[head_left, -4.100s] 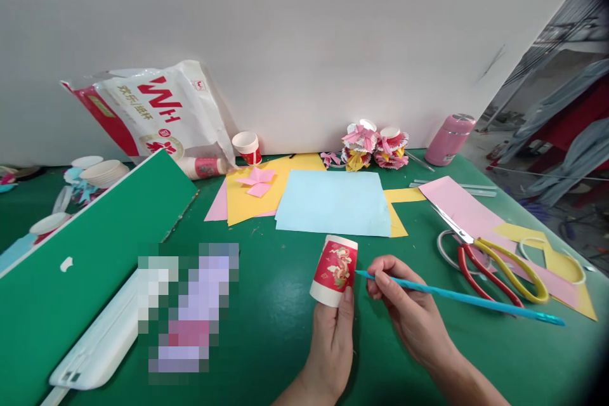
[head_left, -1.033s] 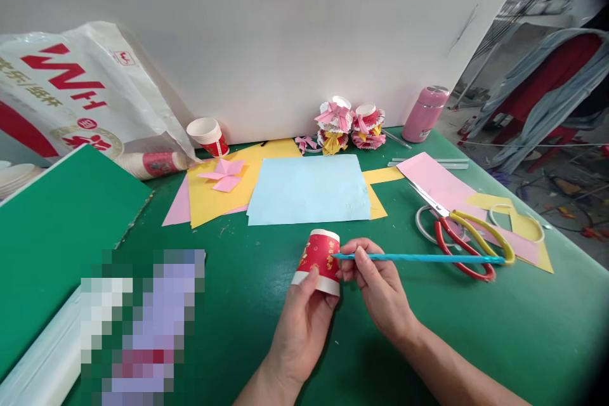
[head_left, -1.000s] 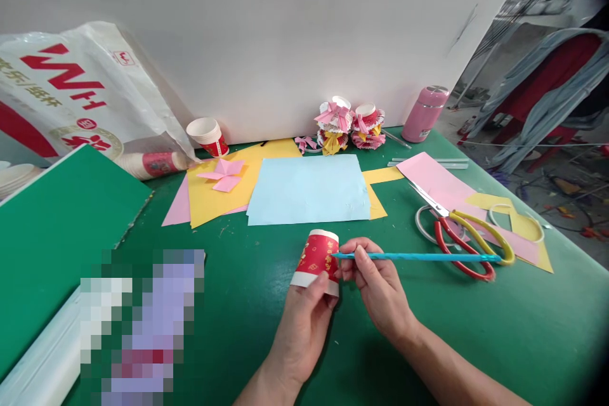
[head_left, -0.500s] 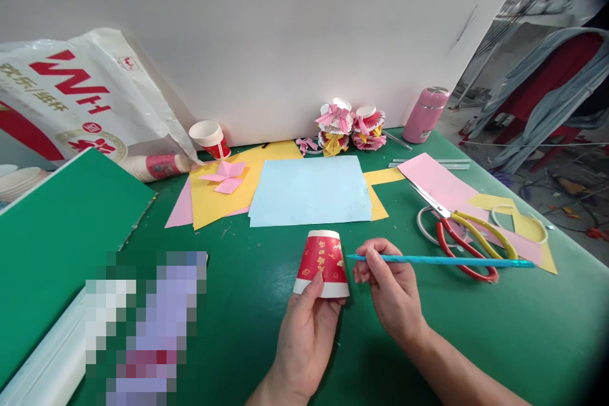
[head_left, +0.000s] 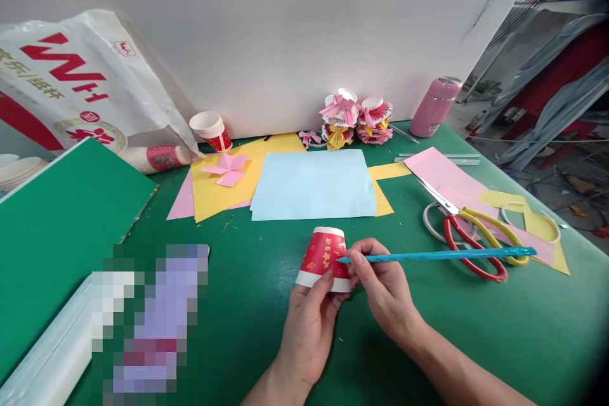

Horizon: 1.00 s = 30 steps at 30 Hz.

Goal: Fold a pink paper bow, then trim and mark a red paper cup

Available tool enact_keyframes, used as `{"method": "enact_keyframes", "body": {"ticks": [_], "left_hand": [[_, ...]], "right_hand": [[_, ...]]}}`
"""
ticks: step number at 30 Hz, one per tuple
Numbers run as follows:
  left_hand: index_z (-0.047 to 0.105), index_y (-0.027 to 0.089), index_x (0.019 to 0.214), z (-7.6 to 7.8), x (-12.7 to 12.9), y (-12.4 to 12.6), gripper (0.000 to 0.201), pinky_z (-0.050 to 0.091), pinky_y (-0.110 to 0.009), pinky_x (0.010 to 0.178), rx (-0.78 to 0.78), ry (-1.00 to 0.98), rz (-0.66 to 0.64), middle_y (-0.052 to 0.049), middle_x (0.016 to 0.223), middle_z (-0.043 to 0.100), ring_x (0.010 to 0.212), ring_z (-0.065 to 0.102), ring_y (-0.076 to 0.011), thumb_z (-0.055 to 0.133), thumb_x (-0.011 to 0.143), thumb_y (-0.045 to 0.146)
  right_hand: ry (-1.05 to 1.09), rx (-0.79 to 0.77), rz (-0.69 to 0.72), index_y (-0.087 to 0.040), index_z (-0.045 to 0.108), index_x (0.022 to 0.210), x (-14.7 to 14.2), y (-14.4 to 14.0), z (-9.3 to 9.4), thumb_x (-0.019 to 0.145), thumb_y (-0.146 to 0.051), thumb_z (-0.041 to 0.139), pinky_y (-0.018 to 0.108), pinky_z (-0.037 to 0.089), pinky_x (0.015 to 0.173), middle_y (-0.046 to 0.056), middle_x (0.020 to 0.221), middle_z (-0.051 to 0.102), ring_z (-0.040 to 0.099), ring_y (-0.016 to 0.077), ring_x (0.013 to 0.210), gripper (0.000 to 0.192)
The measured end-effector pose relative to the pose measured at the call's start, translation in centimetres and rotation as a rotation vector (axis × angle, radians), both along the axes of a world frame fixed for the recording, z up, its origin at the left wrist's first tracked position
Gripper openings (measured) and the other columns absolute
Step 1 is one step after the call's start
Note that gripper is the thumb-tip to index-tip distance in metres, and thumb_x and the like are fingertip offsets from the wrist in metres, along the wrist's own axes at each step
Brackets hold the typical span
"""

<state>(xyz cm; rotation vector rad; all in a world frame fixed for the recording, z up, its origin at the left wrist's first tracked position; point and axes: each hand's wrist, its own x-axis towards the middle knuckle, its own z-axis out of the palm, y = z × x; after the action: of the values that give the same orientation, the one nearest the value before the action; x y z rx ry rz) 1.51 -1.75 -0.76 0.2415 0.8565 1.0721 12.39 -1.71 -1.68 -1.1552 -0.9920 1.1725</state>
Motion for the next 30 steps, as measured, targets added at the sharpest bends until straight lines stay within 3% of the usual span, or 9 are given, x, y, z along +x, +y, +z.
{"method": "enact_keyframes", "body": {"ticks": [30], "left_hand": [[0.069, 0.013, 0.094, -0.15, 0.16, -0.33, 0.021, 0.051, -0.025, 0.07, -0.02, 0.033, 0.017, -0.008, 0.087, 0.071, 0.079, 0.063, -0.0156, 0.066, 0.075, 0.02]], "right_hand": [[-0.201, 0.027, 0.006, -0.02, 0.049, 0.077, -0.31, -0.04, -0.69, 0.088, -0.033, 0.05, 0.021, 0.039, 0.044, -0.004, 0.06, 0.048, 0.046, 0.0105, 0.05, 0.017]]}}
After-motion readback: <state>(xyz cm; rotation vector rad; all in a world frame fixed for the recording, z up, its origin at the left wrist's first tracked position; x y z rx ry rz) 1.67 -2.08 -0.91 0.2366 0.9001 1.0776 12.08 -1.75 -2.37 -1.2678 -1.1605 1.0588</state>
